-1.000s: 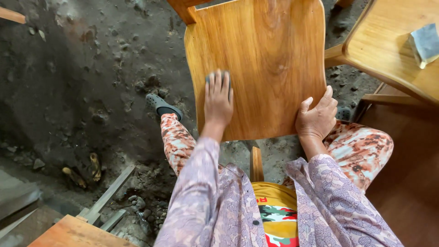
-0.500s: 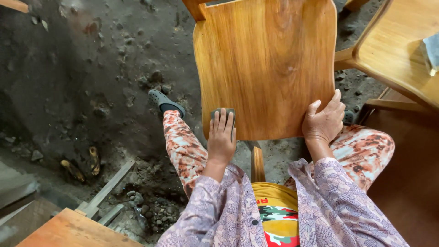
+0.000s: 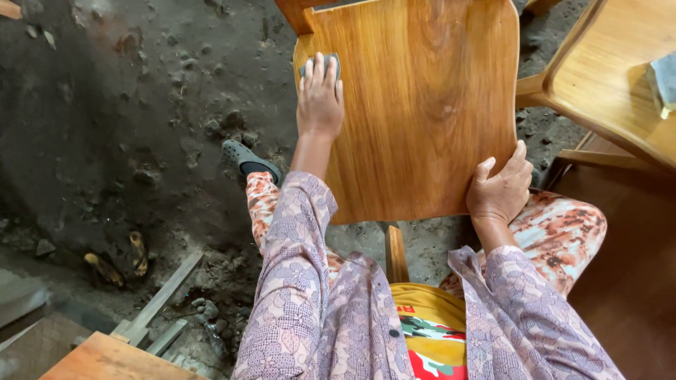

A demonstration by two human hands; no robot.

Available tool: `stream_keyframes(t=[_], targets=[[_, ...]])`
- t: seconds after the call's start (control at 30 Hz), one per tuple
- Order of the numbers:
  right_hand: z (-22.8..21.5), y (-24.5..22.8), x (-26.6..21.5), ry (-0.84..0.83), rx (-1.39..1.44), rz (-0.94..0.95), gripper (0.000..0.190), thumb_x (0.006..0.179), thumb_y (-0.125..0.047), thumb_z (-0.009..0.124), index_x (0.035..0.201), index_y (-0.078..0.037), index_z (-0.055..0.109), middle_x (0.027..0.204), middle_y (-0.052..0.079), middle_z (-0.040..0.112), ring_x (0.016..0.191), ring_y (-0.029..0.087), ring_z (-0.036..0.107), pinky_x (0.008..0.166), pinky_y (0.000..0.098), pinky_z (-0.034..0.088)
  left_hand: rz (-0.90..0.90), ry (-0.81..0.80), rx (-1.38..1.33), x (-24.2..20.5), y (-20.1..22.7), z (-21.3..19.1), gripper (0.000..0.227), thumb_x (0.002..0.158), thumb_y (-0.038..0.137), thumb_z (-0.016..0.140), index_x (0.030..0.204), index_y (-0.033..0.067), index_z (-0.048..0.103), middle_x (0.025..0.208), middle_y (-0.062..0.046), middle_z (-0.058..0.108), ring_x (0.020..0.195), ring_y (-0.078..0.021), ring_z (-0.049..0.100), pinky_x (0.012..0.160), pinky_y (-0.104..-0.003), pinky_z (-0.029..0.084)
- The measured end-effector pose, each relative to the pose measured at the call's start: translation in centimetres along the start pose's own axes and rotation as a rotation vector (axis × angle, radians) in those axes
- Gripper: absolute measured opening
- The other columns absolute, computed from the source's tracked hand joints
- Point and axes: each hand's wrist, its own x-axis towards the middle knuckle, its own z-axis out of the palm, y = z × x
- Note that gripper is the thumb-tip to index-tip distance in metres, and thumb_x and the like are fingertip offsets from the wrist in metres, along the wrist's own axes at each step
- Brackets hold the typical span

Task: The person sits on the ground and sands the seat of a wooden chair using a sanding block. They then lift the chair and sand the backrest and legs.

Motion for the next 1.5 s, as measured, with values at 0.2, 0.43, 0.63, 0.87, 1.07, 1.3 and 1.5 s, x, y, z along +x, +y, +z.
stream_keyframes(t=[0.2, 0.43, 0.63, 0.87, 1.07, 1.3, 1.5], targets=[[-0.6, -0.3, -0.1, 0.014, 0.067, 0.008, 0.059, 0.097, -0.033, 0.056, 0.148, -0.008, 0.042, 0.116, 0.022, 0.059, 0.1, 0.046, 0.061, 0.076, 0.0614, 0.049, 0.022, 0.077, 0.038, -4.4, 0.0, 2.1, 0.05, 0.109, 0.027, 0.043, 0.155, 0.009, 0.04, 0.162, -0.017, 0.033, 0.15, -0.038, 0.031, 0.12, -0.053, 0.032], [3.1, 3.3, -0.1, 0.13, -0.007, -0.127, 0.063, 0.097, -0.039, 0.06, 0.151, -0.013, 0.041, 0.114, 0.015, 0.056, 0.101, 0.038, 0.062, 0.069, 0.055, 0.059, 0.027, 0.088, 0.028, -18.7, 4.2, 3.5, 0.052, 0.107, 0.034, 0.045, 0.157, 0.0164, 0.043, 0.165, -0.014, 0.034, 0.151, -0.0357, 0.034, 0.119, -0.052, 0.038], [2.7, 4.3, -0.3, 0.163, 0.161, -0.288, 0.073, 0.094, -0.036, 0.07, 0.155, -0.011, 0.039, 0.138, 0.017, 0.042, 0.128, 0.039, 0.047, 0.095, 0.0548, 0.057, 0.042, 0.14, -0.036, -21.9, 6.1, 3.5, 0.047, 0.104, 0.035, 0.05, 0.147, 0.0196, 0.056, 0.157, -0.013, 0.045, 0.145, -0.0351, 0.045, 0.114, -0.05, 0.045], [-1.3, -1.3, -6.6, -0.236, 1.039, -0.375, 0.065, 0.091, -0.007, 0.079, 0.15, -0.007, 0.051, 0.123, 0.014, 0.057, 0.117, 0.027, 0.053, 0.102, 0.039, 0.046, -0.183, 0.0, -1.286, -23.7, 12.3, 1.3, 0.028, 0.107, 0.033, 0.057, 0.13, 0.0234, 0.071, 0.127, -0.004, 0.071, 0.123, -0.0197, 0.064, 0.11, -0.038, 0.05], [-3.2, -2.3, -10.3, -0.802, 1.66, 0.285, 0.046, 0.1, -0.026, 0.07, 0.142, -0.011, 0.061, 0.112, 0.006, 0.072, 0.099, 0.013, 0.069, 0.09, 0.0317, 0.061, -0.358, 0.023, -1.822, -26.4, 15.7, 0.6, 0.02, 0.1, 0.021, 0.073, 0.116, 0.0101, 0.076, 0.101, -0.009, 0.076, 0.093, -0.0142, 0.072, 0.091, -0.036, 0.059], [-4.9, -1.9, -11.9, -0.998, 1.956, 0.55, 0.048, 0.096, -0.016, 0.07, 0.141, -0.002, 0.06, 0.113, 0.018, 0.075, 0.1, 0.027, 0.077, 0.096, 0.0429, 0.062, -0.428, 0.057, -1.852, -28.4, 15.1, -0.1, 0.02, 0.094, 0.019, 0.079, 0.111, 0.0097, 0.077, 0.091, -0.006, 0.076, 0.084, -0.0116, 0.072, 0.081, -0.033, 0.061], [-9.6, -4.5, -12.8, -1.08, 1.927, 0.471, 0.037, 0.097, -0.022, 0.067, 0.132, -0.008, 0.068, 0.116, 0.012, 0.073, 0.106, 0.029, 0.075, 0.103, 0.054, 0.056, -0.43, 0.144, -1.792, -28.4, 15.0, -2.0, 0.022, 0.097, 0.028, 0.076, 0.112, 0.0126, 0.077, 0.09, 0.001, 0.071, 0.083, -0.0059, 0.063, 0.081, -0.026, 0.056]])
